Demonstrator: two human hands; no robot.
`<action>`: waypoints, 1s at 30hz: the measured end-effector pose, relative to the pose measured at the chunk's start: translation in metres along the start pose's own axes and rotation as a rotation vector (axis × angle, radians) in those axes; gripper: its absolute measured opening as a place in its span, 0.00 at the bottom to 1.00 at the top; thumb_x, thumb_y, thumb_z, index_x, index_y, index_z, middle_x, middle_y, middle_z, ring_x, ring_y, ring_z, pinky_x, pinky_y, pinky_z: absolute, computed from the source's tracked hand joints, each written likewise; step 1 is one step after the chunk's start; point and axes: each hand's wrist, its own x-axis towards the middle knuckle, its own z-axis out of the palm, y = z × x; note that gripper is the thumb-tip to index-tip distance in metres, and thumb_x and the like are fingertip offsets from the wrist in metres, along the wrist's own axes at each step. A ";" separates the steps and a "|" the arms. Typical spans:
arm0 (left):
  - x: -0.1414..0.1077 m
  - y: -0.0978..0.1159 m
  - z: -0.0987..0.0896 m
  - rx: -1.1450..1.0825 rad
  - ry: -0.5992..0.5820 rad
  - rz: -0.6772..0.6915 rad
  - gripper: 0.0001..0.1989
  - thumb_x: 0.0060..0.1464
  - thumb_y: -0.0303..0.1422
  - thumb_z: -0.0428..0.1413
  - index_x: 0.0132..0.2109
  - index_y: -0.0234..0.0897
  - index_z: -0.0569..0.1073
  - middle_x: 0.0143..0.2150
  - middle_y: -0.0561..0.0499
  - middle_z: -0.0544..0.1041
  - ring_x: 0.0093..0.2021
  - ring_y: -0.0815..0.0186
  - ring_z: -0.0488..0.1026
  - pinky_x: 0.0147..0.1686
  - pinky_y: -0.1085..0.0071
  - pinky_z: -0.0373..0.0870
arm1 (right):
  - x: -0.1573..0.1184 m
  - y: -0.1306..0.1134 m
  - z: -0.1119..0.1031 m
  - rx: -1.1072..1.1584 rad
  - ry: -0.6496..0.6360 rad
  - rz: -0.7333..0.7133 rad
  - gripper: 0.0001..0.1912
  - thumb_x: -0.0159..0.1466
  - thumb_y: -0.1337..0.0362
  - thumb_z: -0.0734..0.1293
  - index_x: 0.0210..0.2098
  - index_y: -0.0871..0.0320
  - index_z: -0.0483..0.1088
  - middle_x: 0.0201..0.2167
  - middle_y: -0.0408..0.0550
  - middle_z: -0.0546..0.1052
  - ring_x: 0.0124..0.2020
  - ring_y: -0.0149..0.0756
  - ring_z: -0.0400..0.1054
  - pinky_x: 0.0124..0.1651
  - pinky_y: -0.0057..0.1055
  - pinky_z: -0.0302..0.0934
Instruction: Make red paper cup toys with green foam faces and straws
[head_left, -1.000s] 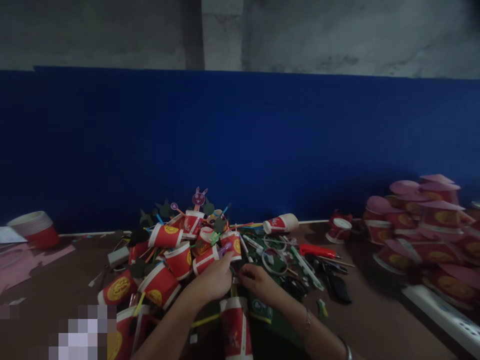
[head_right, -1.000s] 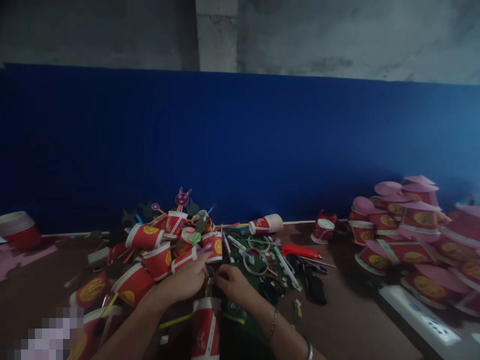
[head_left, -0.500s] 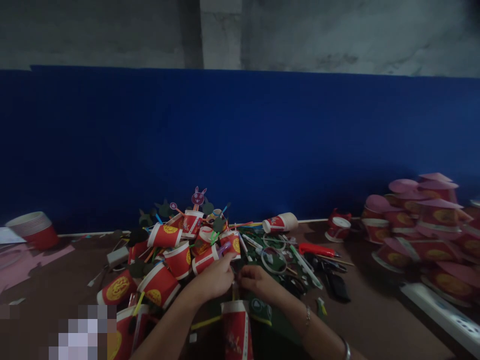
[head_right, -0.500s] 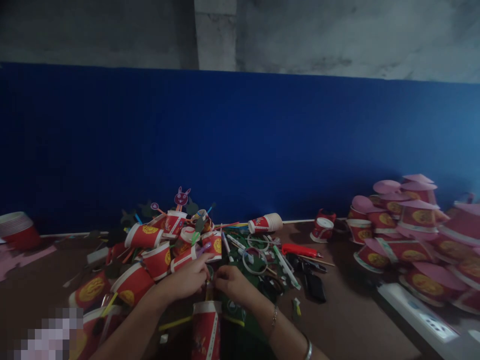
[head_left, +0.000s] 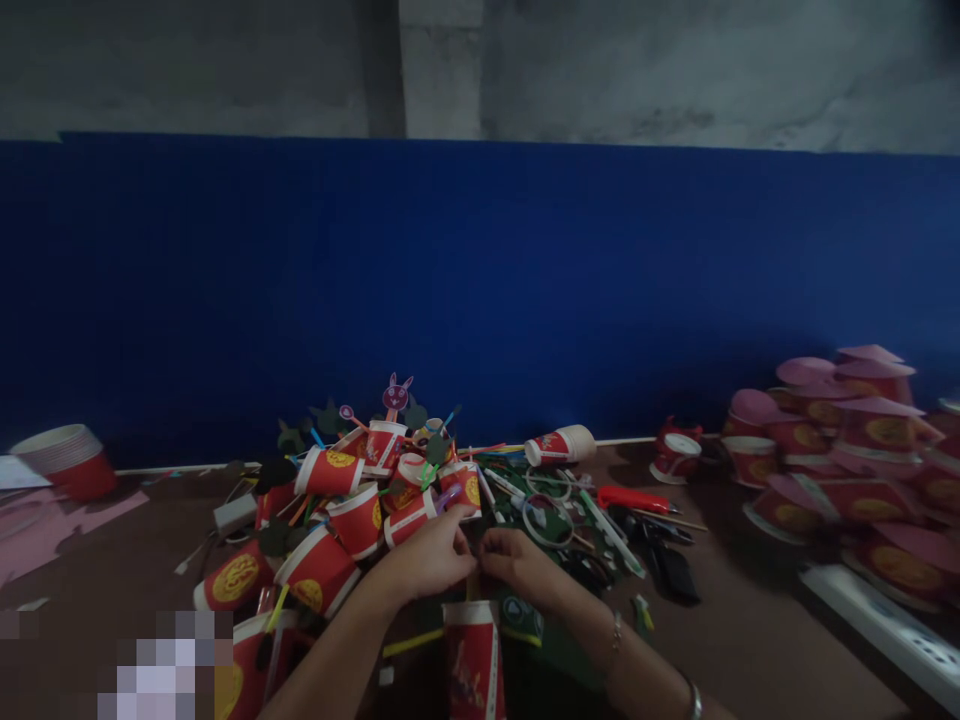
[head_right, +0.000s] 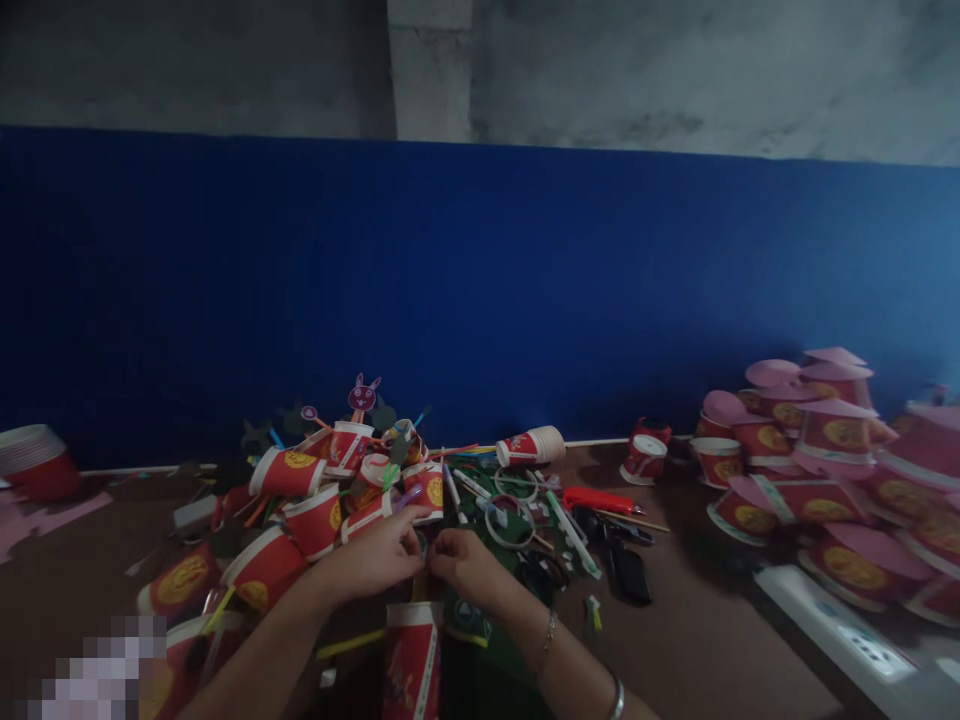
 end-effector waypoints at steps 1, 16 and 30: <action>0.001 -0.001 0.000 -0.001 0.001 0.005 0.33 0.42 0.26 0.51 0.59 0.38 0.61 0.30 0.55 0.72 0.24 0.69 0.66 0.20 0.77 0.59 | 0.000 0.000 0.000 -0.003 -0.002 0.001 0.05 0.47 0.64 0.64 0.22 0.59 0.63 0.16 0.37 0.64 0.21 0.29 0.60 0.25 0.25 0.52; 0.002 0.008 -0.006 -0.184 0.021 0.014 0.28 0.41 0.23 0.52 0.54 0.33 0.64 0.28 0.56 0.67 0.24 0.72 0.64 0.23 0.77 0.58 | -0.002 -0.007 -0.002 0.076 -0.026 -0.019 0.14 0.45 0.61 0.71 0.24 0.59 0.63 0.17 0.36 0.66 0.19 0.26 0.57 0.25 0.24 0.50; -0.008 0.022 -0.014 -0.333 -0.059 0.023 0.25 0.38 0.26 0.57 0.48 0.34 0.66 0.32 0.56 0.68 0.24 0.73 0.66 0.23 0.76 0.58 | -0.009 -0.019 -0.009 -0.088 -0.059 -0.113 0.14 0.45 0.59 0.73 0.21 0.60 0.65 0.17 0.37 0.66 0.20 0.25 0.57 0.25 0.24 0.49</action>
